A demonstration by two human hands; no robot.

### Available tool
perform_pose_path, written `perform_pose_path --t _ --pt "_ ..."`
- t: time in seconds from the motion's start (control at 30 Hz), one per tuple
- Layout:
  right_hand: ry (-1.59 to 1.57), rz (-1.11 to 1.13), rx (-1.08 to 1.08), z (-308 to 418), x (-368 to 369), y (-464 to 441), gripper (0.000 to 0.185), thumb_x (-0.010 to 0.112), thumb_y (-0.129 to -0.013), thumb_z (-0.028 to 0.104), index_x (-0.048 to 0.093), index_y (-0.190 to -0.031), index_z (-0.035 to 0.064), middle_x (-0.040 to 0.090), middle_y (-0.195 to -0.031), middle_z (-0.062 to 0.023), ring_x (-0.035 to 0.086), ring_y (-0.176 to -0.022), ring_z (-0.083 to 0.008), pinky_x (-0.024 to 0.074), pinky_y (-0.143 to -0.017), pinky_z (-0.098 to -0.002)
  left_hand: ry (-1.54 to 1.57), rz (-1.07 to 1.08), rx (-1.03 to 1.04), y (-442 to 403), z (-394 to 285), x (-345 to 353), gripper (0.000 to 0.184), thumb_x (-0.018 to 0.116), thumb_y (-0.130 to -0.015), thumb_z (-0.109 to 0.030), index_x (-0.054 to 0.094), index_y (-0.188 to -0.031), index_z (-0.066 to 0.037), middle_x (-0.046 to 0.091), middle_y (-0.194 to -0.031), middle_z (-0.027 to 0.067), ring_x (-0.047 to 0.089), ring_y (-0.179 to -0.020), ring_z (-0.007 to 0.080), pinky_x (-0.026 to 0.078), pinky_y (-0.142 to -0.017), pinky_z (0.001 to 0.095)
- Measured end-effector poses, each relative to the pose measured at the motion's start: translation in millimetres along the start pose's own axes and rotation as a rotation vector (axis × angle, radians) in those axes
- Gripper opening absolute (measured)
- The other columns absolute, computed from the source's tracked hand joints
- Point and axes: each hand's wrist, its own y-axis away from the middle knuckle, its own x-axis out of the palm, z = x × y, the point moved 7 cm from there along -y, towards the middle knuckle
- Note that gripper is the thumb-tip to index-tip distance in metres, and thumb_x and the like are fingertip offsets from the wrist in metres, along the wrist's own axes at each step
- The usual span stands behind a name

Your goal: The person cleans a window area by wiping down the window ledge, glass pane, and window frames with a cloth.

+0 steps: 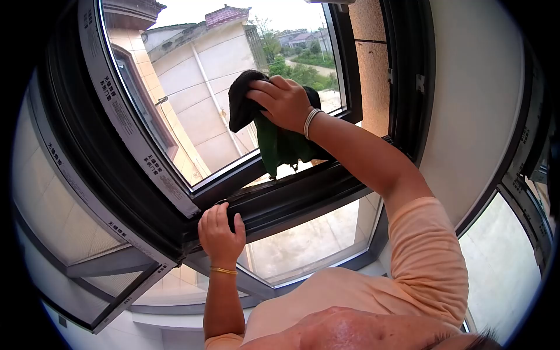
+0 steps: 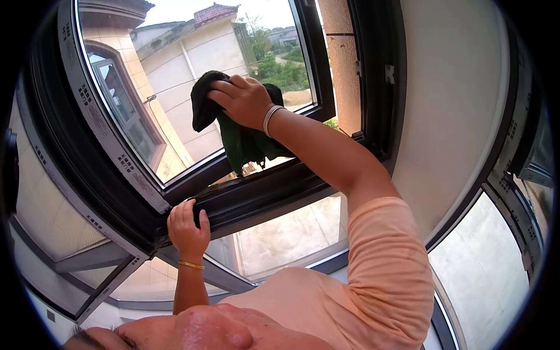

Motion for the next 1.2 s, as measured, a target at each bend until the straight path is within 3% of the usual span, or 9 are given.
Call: perform_pose_path --t 0.03,0.17,0.33,0.57,0.63,0.8,0.93,1.1,1.2 --pt "0.030 -0.010 0.041 -20 -3 -4 0.048 0.080 -0.076 0.021 0.064 -0.122 0.0186 0.064 -0.127 -0.0021 0.063 -0.107 -0.0242 0.0570 -0.087 -0.0400 0.000 0.000 -0.002 0 -1 -1 0.034 0.066 -0.092 -0.029 0.065 -0.116 -0.005 0.066 -0.113 0.0126 0.061 -0.109 0.0324 0.048 -0.098 0.0458" --pt "0.098 -0.188 0.792 -134 -23 -11 0.034 0.067 -0.094 0.026 0.060 -0.121 0.0066 0.064 -0.119 -0.0120 0.060 -0.110 -0.0367 0.0549 -0.089 -0.0490 0.004 0.014 -0.034 -2 -1 0 0.032 0.064 -0.093 -0.026 0.065 -0.117 -0.006 0.067 -0.115 0.0125 0.061 -0.112 0.0332 0.047 -0.101 0.0461" --pt "0.162 -0.202 0.631 -111 -14 -16 0.042 0.074 -0.090 0.034 0.058 -0.117 0.0063 0.057 -0.124 -0.0156 0.058 -0.115 -0.0361 0.0553 -0.091 -0.0482 0.002 0.021 -0.031 -2 -1 1 0.032 0.064 -0.092 -0.026 0.064 -0.117 -0.006 0.067 -0.115 0.0124 0.061 -0.111 0.0329 0.047 -0.100 0.0460" --pt "0.017 -0.088 0.763 -131 -10 -21 0.046 0.075 -0.088 0.040 0.059 -0.114 0.0049 0.059 -0.118 -0.0150 0.063 -0.111 -0.0363 0.0558 -0.091 -0.0467 -0.007 0.013 -0.020 0 1 2 0.033 0.064 -0.090 -0.025 0.065 -0.117 -0.006 0.066 -0.114 0.0120 0.061 -0.110 0.0322 0.047 -0.100 0.0453" --pt "-0.015 0.012 0.596 -114 -5 -27 0.046 0.074 -0.089 0.037 0.062 -0.116 0.0019 0.060 -0.119 -0.0162 0.065 -0.106 -0.0361 0.0553 -0.090 -0.0444 -0.022 0.011 -0.019 -1 1 4 0.034 0.064 -0.090 -0.027 0.065 -0.117 -0.006 0.066 -0.114 0.0117 0.061 -0.110 0.0314 0.048 -0.100 0.0450" --pt "0.023 -0.057 0.759 -137 -14 -29 0.044 0.073 -0.089 0.036 0.063 -0.116 0.0025 0.063 -0.119 -0.0154 0.068 -0.104 -0.0359 0.0567 -0.087 -0.0453 -0.011 0.013 -0.029 0 0 1 0.032 0.064 -0.090 -0.023 0.065 -0.118 -0.006 0.067 -0.116 0.0121 0.061 -0.112 0.0320 0.047 -0.100 0.0447" --pt "0.046 0.075 0.603 -116 -9 -35 0.044 0.073 -0.090 0.037 0.064 -0.115 0.0022 0.063 -0.117 -0.0168 0.068 -0.104 -0.0356 0.0574 -0.086 -0.0452 -0.004 0.014 -0.032 -2 0 0 0.032 0.064 -0.090 -0.023 0.064 -0.118 -0.006 0.067 -0.116 0.0118 0.061 -0.112 0.0316 0.047 -0.100 0.0445" --pt "0.070 0.030 0.710 -142 -14 -32 0.043 0.072 -0.091 0.037 0.063 -0.116 0.0029 0.064 -0.116 -0.0133 0.068 -0.103 -0.0351 0.0577 -0.086 -0.0456 -0.033 -0.006 -0.015 0 -1 2 0.033 0.065 -0.089 -0.025 0.065 -0.116 -0.006 0.066 -0.114 0.0115 0.061 -0.111 0.0309 0.048 -0.100 0.0442" --pt "0.124 0.083 0.471 -127 -5 -31 0.047 0.073 -0.091 0.037 0.064 -0.120 0.0018 0.065 -0.119 -0.0141 0.069 -0.104 -0.0337 0.0582 -0.086 -0.0431 -0.037 0.001 -0.014 0 0 3 0.033 0.065 -0.089 -0.025 0.065 -0.117 -0.006 0.066 -0.115 0.0114 0.061 -0.111 0.0308 0.048 -0.100 0.0443"
